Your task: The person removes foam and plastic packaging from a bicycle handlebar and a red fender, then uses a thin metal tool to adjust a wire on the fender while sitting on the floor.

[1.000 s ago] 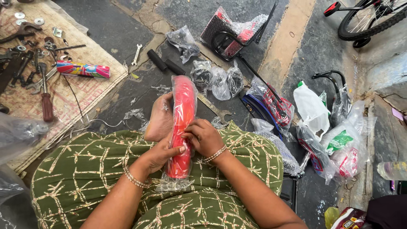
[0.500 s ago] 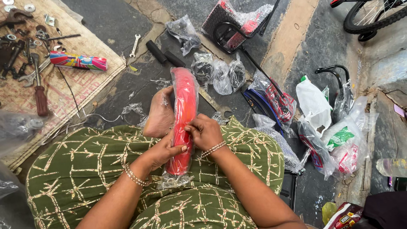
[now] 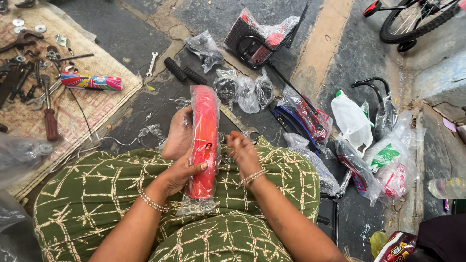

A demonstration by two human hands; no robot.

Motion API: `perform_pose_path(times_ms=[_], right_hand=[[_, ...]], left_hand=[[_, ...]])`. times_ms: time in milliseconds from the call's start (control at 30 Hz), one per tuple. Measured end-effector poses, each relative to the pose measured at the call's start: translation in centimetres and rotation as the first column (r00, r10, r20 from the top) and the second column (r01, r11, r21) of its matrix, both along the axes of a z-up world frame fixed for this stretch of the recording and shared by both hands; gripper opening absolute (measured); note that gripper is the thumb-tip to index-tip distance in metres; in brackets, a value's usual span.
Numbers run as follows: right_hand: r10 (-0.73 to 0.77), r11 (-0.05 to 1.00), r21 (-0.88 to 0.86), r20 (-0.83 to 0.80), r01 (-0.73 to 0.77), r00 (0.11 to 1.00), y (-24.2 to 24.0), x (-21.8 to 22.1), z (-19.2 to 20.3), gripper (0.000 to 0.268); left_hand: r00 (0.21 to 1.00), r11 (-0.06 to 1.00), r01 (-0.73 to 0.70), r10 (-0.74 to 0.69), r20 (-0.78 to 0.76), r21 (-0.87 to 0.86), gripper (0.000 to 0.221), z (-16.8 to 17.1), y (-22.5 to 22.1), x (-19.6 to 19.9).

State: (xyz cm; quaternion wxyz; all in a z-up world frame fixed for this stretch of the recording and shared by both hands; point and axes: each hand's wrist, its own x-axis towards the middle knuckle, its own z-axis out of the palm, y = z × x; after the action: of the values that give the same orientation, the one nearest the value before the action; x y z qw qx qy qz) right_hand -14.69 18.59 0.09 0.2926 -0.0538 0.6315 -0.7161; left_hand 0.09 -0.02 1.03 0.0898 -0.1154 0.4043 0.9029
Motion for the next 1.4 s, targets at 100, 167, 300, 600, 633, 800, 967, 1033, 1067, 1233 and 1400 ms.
perform_pose_path(times_ms=[100, 167, 300, 600, 633, 800, 967, 1033, 1067, 1233, 1400], right_hand=[[0.064, 0.998, -0.015, 0.175, -0.062, 0.983, 0.2, 3.0, -0.1, 0.046], [0.11, 0.994, -0.053, 0.244, -0.101, 0.964, 0.3, 3.8, 0.3, 0.049], [0.232, 0.969, -0.164, 0.351, -0.185, 0.907, -0.1, 3.6, 0.5, 0.049], [0.392, 0.899, -0.325, 0.292, -0.295, 0.872, -0.4, 4.3, 2.9, 0.05], [0.418, 0.88, -0.346, 0.239, -0.325, 0.877, -0.3, 4.3, 3.8, 0.056], [0.411, 0.745, -0.643, 0.234, -0.176, 0.881, 0.6, 1.1, 6.6, 0.069], [0.337, 0.627, -0.769, 0.121, -0.127, 0.934, 1.8, -2.2, 11.2, 0.078], [0.231, 0.665, -0.747, 0.214, 0.007, 0.949, 2.1, -2.6, 12.1, 0.074], [0.219, 0.662, -0.749, 0.215, 0.017, 0.952, 2.3, -2.5, 12.0, 0.074], [0.2, 0.641, -0.757, 0.325, 0.128, 0.924, 3.0, -0.8, 10.1, 0.02], [0.186, 0.621, -0.773, 0.306, 0.13, 0.934, 3.3, 0.5, 12.3, 0.022]], left_hand=[[1.0, 1.0, 0.0, 0.0, 0.004, -0.007, 0.088, 0.2, -0.1, 0.0], [1.0, 1.0, 0.0, 0.0, 0.028, -0.004, 0.088, 0.3, -0.1, 0.2], [0.999, 0.999, 0.026, -0.027, 0.042, 0.027, 0.089, 0.5, -0.3, 0.4], [0.995, 0.996, 0.069, -0.064, -0.081, 0.058, 0.096, 1.0, 0.0, 1.1], [0.99, 0.994, 0.076, -0.066, -0.121, 0.078, 0.097, 1.3, 0.0, 1.2], [0.98, 0.967, 0.164, -0.182, -0.081, -0.194, 0.093, 4.4, -2.1, 3.2], [0.857, 0.636, 0.454, -0.504, 0.11, -0.624, 0.086, 8.5, -5.4, 5.9], [0.834, 0.616, 0.472, -0.544, 0.093, -0.63, 0.083, 9.1, -5.7, 7.2], [0.817, 0.606, 0.486, -0.572, 0.08, -0.63, 0.081, 9.0, -5.6, 7.9], [0.791, 0.621, 0.592, -0.569, 0.224, -0.513, 0.077, 6.7, -5.0, 10.8], [0.809, 0.566, 0.566, -0.519, 0.275, -0.6, 0.076, 5.4, -5.4, 11.1]])
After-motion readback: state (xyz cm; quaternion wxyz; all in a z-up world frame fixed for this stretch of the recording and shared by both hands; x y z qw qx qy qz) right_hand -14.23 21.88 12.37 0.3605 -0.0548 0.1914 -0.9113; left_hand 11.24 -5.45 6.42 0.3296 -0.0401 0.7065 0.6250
